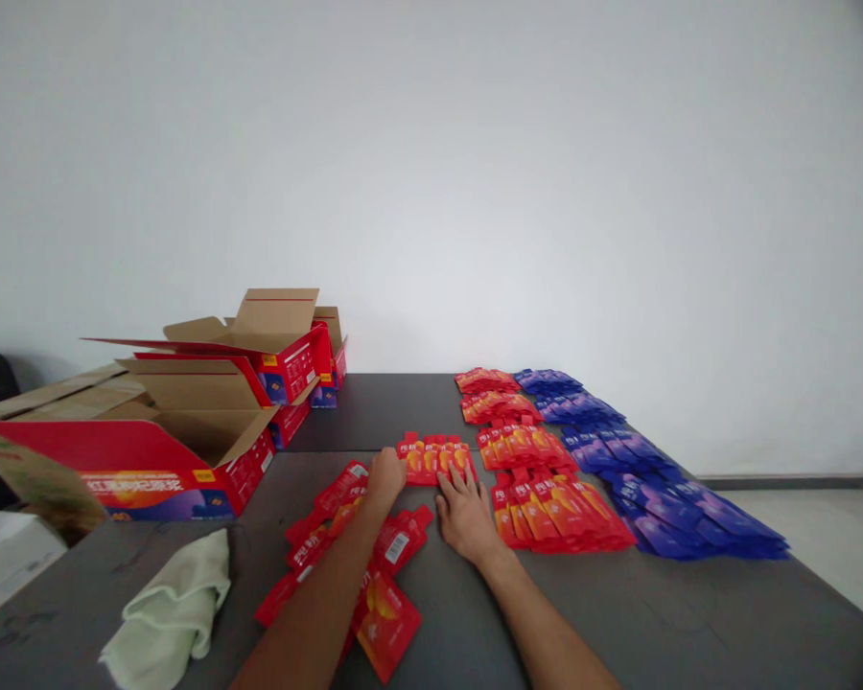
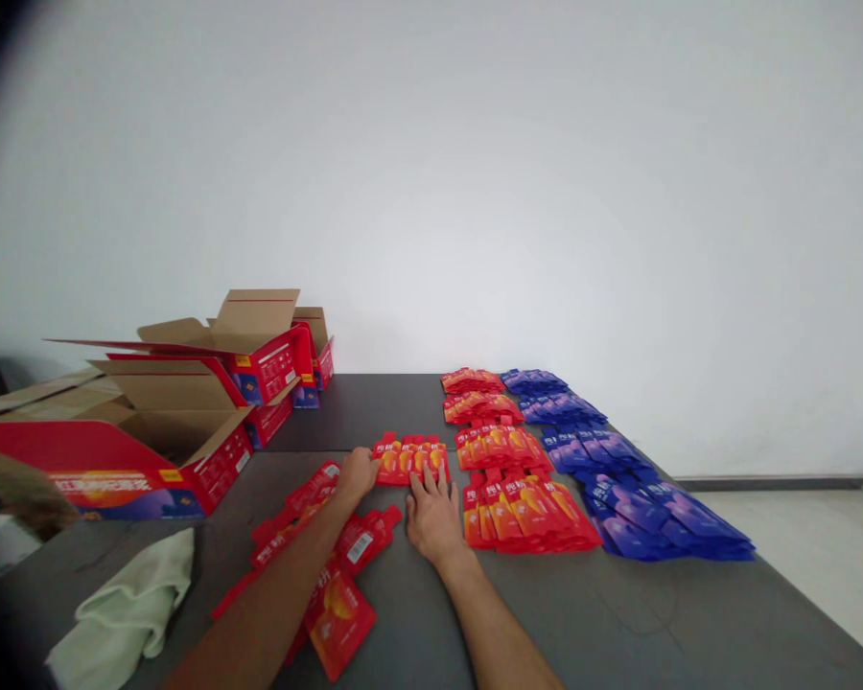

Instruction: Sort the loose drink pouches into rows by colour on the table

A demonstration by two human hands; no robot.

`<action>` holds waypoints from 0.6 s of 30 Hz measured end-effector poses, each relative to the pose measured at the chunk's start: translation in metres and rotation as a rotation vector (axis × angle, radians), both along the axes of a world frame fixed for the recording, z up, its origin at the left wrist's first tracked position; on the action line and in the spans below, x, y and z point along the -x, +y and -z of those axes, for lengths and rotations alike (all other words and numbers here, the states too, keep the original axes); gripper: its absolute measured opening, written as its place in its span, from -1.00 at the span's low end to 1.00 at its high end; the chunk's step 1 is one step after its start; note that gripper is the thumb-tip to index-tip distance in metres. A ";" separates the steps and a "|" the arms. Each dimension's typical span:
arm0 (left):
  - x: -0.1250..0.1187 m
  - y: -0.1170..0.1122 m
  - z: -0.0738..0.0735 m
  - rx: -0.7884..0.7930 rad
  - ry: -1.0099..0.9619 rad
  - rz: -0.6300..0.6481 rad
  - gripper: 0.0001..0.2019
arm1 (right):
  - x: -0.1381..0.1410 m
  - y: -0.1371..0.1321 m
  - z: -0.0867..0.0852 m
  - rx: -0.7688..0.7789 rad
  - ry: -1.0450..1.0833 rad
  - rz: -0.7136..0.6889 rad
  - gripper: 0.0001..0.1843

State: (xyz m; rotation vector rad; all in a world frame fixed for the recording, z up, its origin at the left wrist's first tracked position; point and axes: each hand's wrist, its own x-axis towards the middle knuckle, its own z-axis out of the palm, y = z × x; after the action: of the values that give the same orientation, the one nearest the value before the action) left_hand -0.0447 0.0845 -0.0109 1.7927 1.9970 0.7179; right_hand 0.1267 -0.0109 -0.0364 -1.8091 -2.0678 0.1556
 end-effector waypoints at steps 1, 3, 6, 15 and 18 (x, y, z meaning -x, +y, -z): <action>-0.002 -0.002 0.000 0.001 0.037 0.016 -0.83 | 0.000 0.000 -0.001 0.011 -0.002 0.001 -0.46; -0.006 -0.007 -0.001 -0.010 0.097 0.067 -0.78 | 0.000 -0.001 -0.001 0.025 -0.004 0.002 -0.46; -0.011 -0.015 -0.004 -0.035 0.149 0.176 -0.81 | 0.000 0.000 -0.002 0.033 -0.002 0.007 -0.46; -0.019 -0.031 0.001 -0.094 0.305 0.345 -0.68 | -0.002 0.000 -0.002 0.038 0.025 -0.006 -0.47; -0.022 -0.033 0.003 -0.099 0.308 0.328 -0.69 | -0.002 0.002 0.000 0.034 0.026 -0.006 -0.46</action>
State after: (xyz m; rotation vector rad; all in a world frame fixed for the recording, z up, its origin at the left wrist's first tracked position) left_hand -0.0227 0.0517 -0.0135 2.3377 1.7970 0.4668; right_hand 0.1285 -0.0092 -0.0368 -1.8115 -2.0645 0.2163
